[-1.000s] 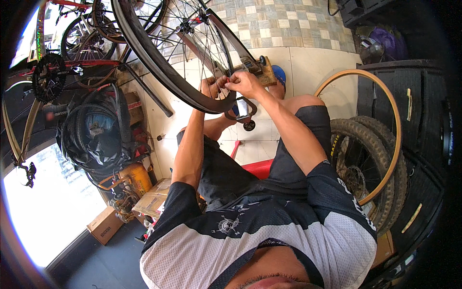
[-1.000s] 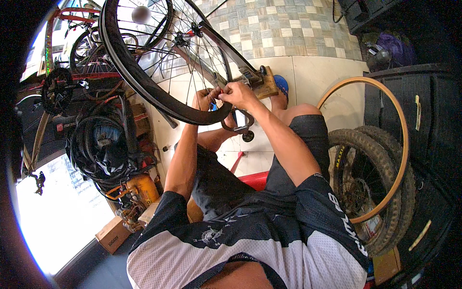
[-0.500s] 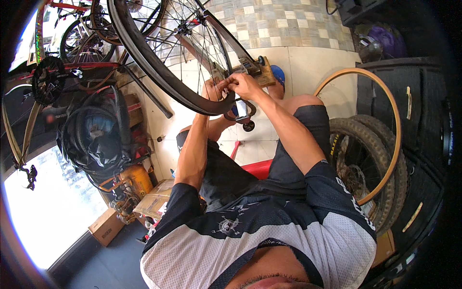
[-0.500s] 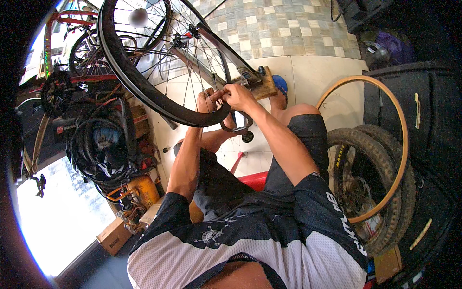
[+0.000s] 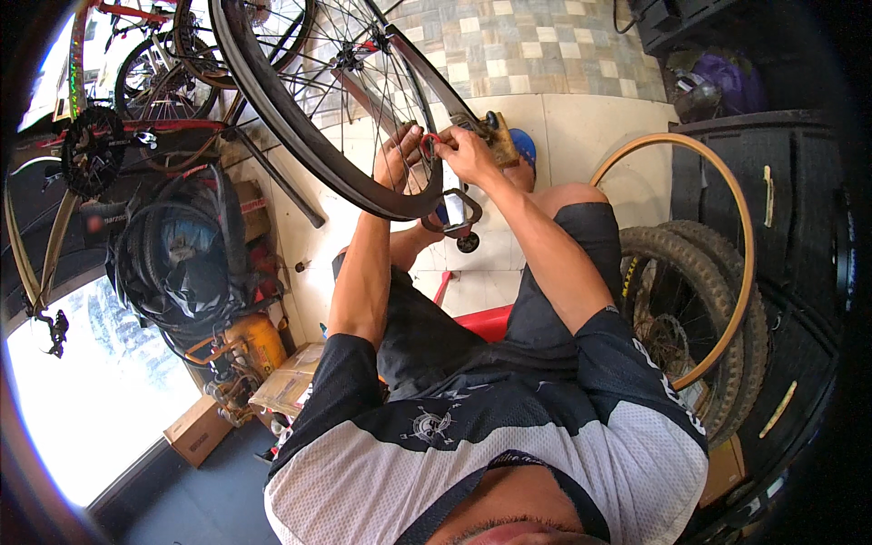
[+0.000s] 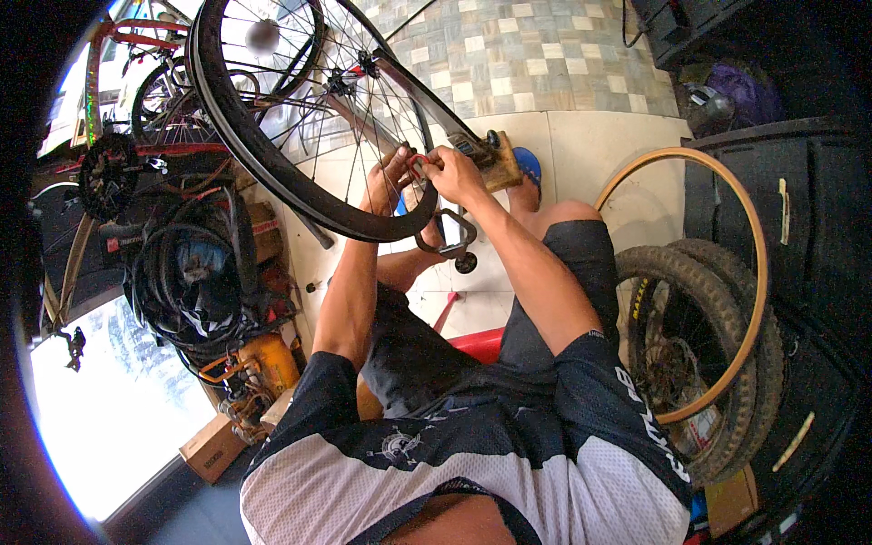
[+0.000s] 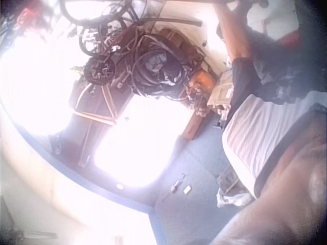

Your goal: The person adjusts the spokes of a bicycle wheel mounted on a truing stand using a spoke wrench. They rotate the wheel and tighten or loosen individual spokes to align the rim.

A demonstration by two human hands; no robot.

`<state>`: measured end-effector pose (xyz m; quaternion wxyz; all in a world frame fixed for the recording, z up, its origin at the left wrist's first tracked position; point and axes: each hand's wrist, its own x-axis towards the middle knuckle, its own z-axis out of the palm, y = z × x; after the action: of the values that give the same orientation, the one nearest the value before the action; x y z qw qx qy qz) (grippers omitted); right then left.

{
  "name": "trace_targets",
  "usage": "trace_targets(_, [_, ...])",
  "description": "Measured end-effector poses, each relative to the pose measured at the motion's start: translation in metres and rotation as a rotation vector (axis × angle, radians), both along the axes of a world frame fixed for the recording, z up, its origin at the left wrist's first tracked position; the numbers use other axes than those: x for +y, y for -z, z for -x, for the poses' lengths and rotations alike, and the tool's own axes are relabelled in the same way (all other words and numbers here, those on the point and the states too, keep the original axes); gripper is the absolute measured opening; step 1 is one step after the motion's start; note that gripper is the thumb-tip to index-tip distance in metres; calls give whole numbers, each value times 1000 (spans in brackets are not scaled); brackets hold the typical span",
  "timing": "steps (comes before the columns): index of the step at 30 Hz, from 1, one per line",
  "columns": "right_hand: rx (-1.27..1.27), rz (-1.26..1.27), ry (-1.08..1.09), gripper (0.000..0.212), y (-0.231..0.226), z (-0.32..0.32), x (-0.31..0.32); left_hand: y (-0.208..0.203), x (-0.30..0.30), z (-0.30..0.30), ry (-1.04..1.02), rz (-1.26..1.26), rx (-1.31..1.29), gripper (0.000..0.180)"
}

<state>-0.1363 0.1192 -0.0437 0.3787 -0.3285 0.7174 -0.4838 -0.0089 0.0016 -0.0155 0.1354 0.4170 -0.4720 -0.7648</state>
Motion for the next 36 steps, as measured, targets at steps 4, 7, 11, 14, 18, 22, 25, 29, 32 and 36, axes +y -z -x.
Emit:
trace_targets(4, [-15, 38, 35, 26, 2, 4, 1, 12, -9, 4, 45, 34, 66, 50])
trace_targets(7, [-8, 56, 51, 28, 3, 10, 2, 14, -8, 9, 44, 34, 48, 46])
trace_targets(11, [-21, 44, 54, 27, -5, 10, 1, 16, -10, 7, 38, 52, 33, 45])
trace_targets(14, [-4, 12, 74, 26, -13, 11, 3, 14, -10, 6, 37, 60, 1, 45])
trace_targets(18, [-18, 2, 80, 26, -19, 13, 4, 13, -10, 5, 29, 74, -12, 49])
trace_targets(22, [-16, 16, 98, 25, -9, 16, 5, 10, -4, 9, 17, 67, -6, 54])
trace_targets(25, [-9, 38, 97, 26, -9, 16, 5, 17, -8, 6, -140, 44, -30, 59])
trace_targets(29, [-15, 47, 97, 26, -14, 13, 4, 26, -15, 1, -155, 78, 32, 54])
trace_targets(32, [20, 44, 99, 25, -10, 16, 6, 24, -17, 7, -100, 28, 98, 42])
trace_targets(36, [3, 62, 97, 25, -9, 14, 2, 29, -26, 2, -86, 20, 94, 38])
